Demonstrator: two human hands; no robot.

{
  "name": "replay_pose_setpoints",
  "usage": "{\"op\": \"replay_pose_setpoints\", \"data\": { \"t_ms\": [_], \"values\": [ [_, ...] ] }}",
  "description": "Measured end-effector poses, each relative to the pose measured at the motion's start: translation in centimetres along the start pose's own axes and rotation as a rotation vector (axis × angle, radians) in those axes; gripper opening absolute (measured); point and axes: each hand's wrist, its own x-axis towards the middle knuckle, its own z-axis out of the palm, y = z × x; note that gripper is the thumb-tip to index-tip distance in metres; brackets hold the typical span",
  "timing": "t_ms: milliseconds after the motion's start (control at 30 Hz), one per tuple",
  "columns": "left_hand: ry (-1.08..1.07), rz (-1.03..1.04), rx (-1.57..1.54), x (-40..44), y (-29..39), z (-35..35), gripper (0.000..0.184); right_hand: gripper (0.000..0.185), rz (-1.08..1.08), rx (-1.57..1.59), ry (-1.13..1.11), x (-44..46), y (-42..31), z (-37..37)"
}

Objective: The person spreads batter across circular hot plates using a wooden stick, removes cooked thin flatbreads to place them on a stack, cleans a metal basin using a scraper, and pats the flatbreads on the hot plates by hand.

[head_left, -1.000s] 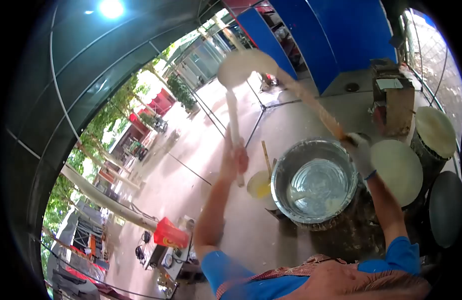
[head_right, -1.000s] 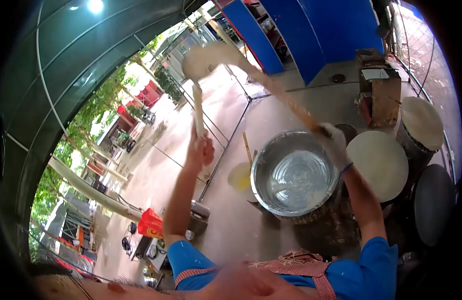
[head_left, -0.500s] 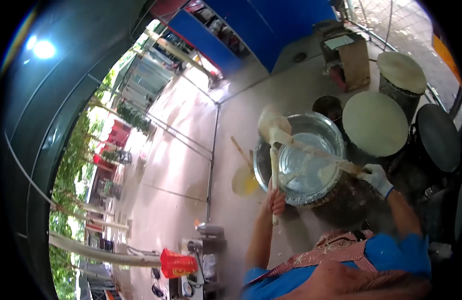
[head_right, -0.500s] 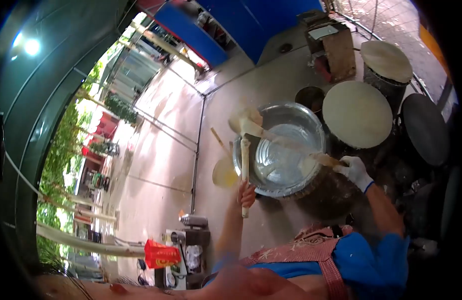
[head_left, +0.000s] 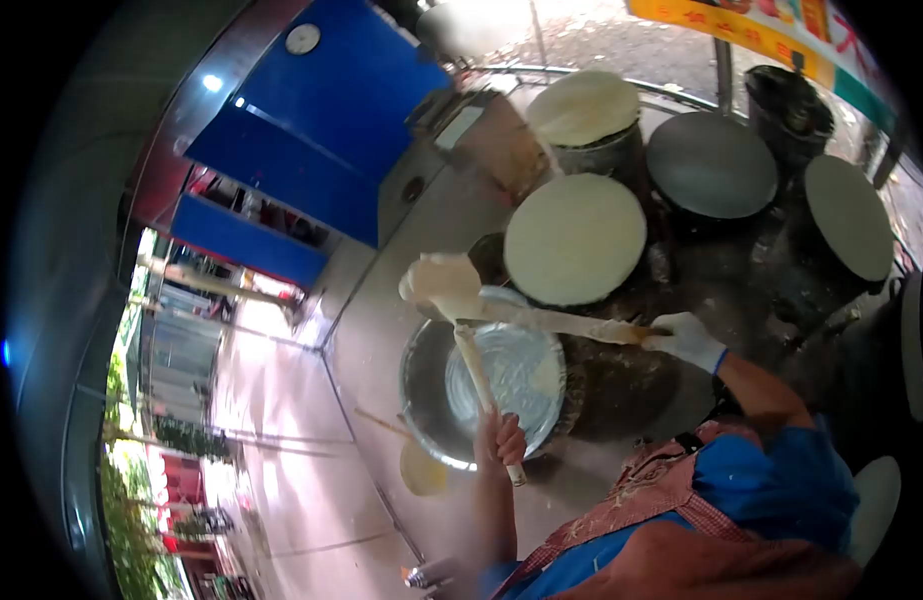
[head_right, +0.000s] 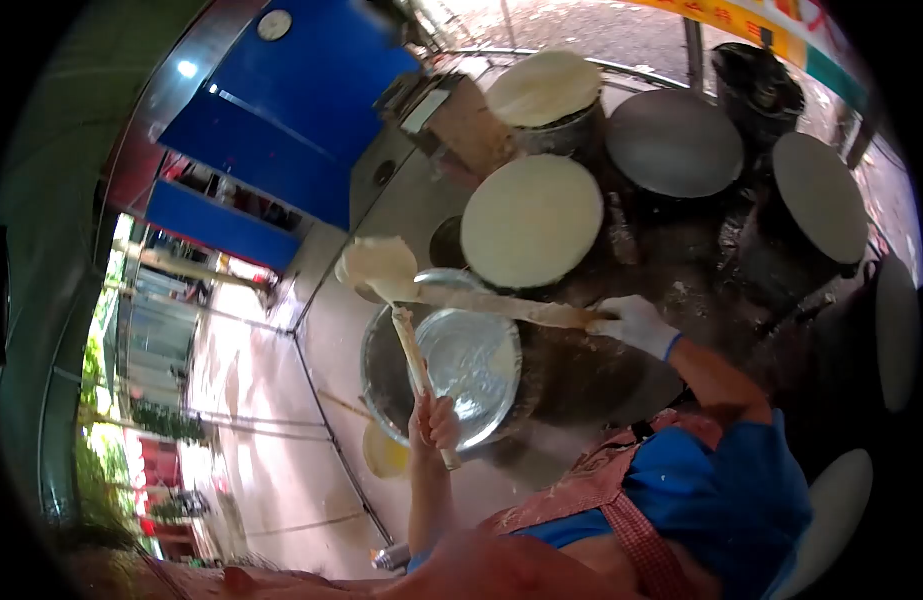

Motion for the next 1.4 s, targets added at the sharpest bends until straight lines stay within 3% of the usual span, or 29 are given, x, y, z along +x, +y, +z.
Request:
{"op": "replay_pose_setpoints", "data": {
  "t_ms": [133,167,233,333,433,500,567,633,700,767,833,900,933,1033,1067,1100,1133,1167,1233,1300,1333,1367,1400],
  "values": [
    [-0.013,-0.217,-0.412,5.3,-4.7,6.9,0.031,0.049,0.066,-0.135,0.03,-2.5,8.2,-2.0],
    [0.027,-0.205,-0.431,7.2,-6.1,7.9,0.043,0.049,0.111,-0.125,-0.002,-4.3,10.5,-3.1],
    [0.08,-0.337,-0.562,11.9,-9.3,7.5,0.043,0.053,0.095,-0.228,0.064,-8.3,16.3,-5.3],
    [0.235,-0.406,-0.495,19.5,-16.4,12.4,0.043,0.055,0.384,-0.217,0.001,-14.7,19.0,-11.9],
    [0.149,-0.655,-0.54,29.1,-18.5,7.7,0.037,0.047,0.385,-0.347,0.332,-20.2,22.3,-17.2],
    [-0.003,-0.76,-0.547,32.7,-21.6,12.1,0.035,0.044,0.489,-0.372,0.456,-21.4,19.4,-22.7],
    [-0.089,-0.749,-0.393,36.9,-22.8,13.9,0.025,0.041,0.624,-0.427,0.676,-21.3,22.2,-25.4],
    [-0.047,-0.735,-0.107,42.3,-22.5,14.2,0.012,0.033,0.61,-0.288,0.819,-19.8,22.6,-28.6],
    [-0.139,-0.442,0.562,46.3,-23.1,17.3,0.012,0.034,0.409,-0.361,1.003,-16.8,22.6,-30.3],
    [-0.058,-0.349,0.822,51.3,-24.1,18.4,0.024,0.032,0.275,-0.391,0.9,-13.5,21.3,-31.5],
    [-0.005,-0.243,0.961,56.6,-26.4,16.7,0.023,0.022,0.185,-0.526,0.896,-8.5,20.8,-30.9],
    [0.059,-0.169,1.069,61.5,-29.0,13.4,0.032,0.018,0.252,-0.517,0.879,-2.5,24.0,-29.4],
    [0.063,-0.037,1.22,62.9,-29.3,12.3,0.039,0.02,0.35,-0.586,0.784,-0.9,25.1,-29.2],
    [0.075,0.365,1.753,66.1,-27.0,10.3,0.059,0.023,0.417,-0.413,0.809,-0.5,26.4,-30.5],
    [0.074,0.461,1.988,66.3,-25.5,9.5,0.065,0.027,0.373,-0.202,0.755,-1.5,26.2,-32.0],
    [0.075,0.549,2.221,66.4,-24.1,8.6,0.07,0.02,0.348,-0.005,0.867,-1.6,25.7,-31.9],
    [0.084,0.468,2.328,65.8,-23.1,10.0,0.07,0.02,0.342,0.4,0.959,-0.1,25.5,-30.9],
    [0.065,0.46,2.348,66.7,-22.7,10.4,0.069,0.02,0.321,0.8,1.032,1.8,26.2,-29.8],
    [0.031,0.413,2.4,67.5,-22.3,9.9,0.067,0.017,0.087,0.025,1.183,7.1,32.3,-27.6],
    [-0.004,0.668,2.168,70.0,-21.9,8.8,0.066,0.02,0.394,-0.548,0.951,6.7,30.9,-28.0],
    [-0.032,0.797,2.052,71.4,-20.9,9.0,0.065,0.025,0.477,-0.452,0.875,6.3,28.7,-29.4],
    [-0.011,0.806,1.898,71.2,-19.3,10.8,0.065,0.025,0.481,-0.426,0.904,6.4,29.5,-29.9],
    [0.004,0.802,1.736,69.5,-18.2,13.7,0.064,0.026,0.425,-0.184,0.973,7.5,28.5,-30.1]
  ]
}}
